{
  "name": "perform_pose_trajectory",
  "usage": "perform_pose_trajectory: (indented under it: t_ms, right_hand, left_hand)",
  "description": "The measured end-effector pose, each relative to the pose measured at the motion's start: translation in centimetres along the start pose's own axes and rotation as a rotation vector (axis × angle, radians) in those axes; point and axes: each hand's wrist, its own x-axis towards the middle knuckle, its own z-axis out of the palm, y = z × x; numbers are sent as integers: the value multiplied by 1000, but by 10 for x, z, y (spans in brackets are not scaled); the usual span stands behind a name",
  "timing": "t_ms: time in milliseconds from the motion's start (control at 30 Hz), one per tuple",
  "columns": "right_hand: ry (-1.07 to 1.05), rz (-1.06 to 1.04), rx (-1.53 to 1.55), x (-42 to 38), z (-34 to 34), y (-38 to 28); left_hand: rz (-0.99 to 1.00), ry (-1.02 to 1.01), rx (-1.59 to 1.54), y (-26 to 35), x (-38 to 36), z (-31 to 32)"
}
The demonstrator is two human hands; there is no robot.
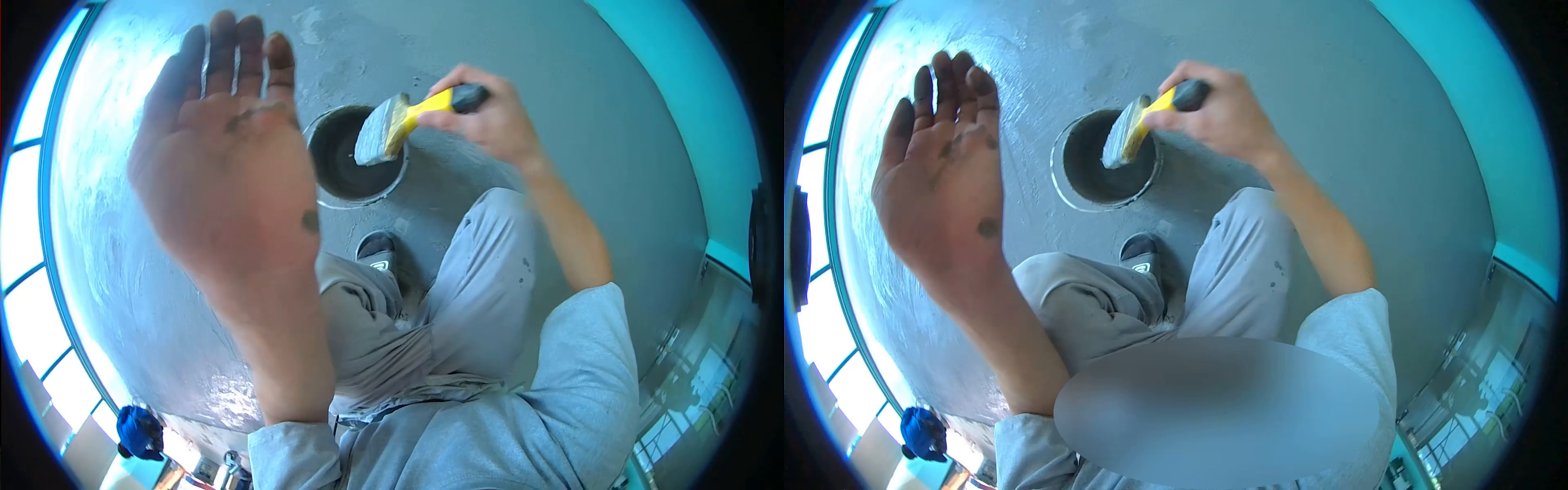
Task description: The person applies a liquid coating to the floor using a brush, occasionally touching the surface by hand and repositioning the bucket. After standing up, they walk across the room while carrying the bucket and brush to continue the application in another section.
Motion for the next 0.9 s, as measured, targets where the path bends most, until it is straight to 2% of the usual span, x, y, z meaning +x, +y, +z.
perform_pose_trajectory:
  t_ms: [33,100,133,167,267,333,433,500,600,667,733,867,900]
  right_hand:
    - [78,27,51,-7,-15,0]
    - [206,56,141,-23,-42,12]
    - [258,57,180,-31,-53,25]
    - [311,61,219,-38,-59,38]
    - [398,-4,-37,-59,-62,100]
    - [398,-4,-175,-80,-51,146]
    - [434,35,-359,-141,-31,197]
    - [448,89,-430,-192,-13,220]
    - [447,213,-389,-293,2,200]
    - [373,409,-404,-350,1,175]
    - [284,513,-410,-386,-6,151]
    - [64,748,-474,-369,-26,139]
    - [80,723,-424,-351,-28,150]
  left_hand:
    - [-22,8,-76,0,6,-7]
    - [-140,-214,-254,4,12,-27]
    - [-198,-325,-343,3,12,-17]
    - [-97,-35,-73,-1,6,-5]
    - [-143,2,-27,-11,8,-2]
    - [-281,-163,-185,-13,18,-30]
    - [-388,-362,-280,-25,19,-44]
    - [-438,-407,-326,-29,16,-43]
    - [-446,-379,-280,-19,9,-39]
    - [-487,-404,-291,-9,13,-41]
    - [-488,-392,-281,-1,12,-41]
    - [-501,-401,-285,1,12,-42]
    - [-517,-407,-292,-2,11,-39]
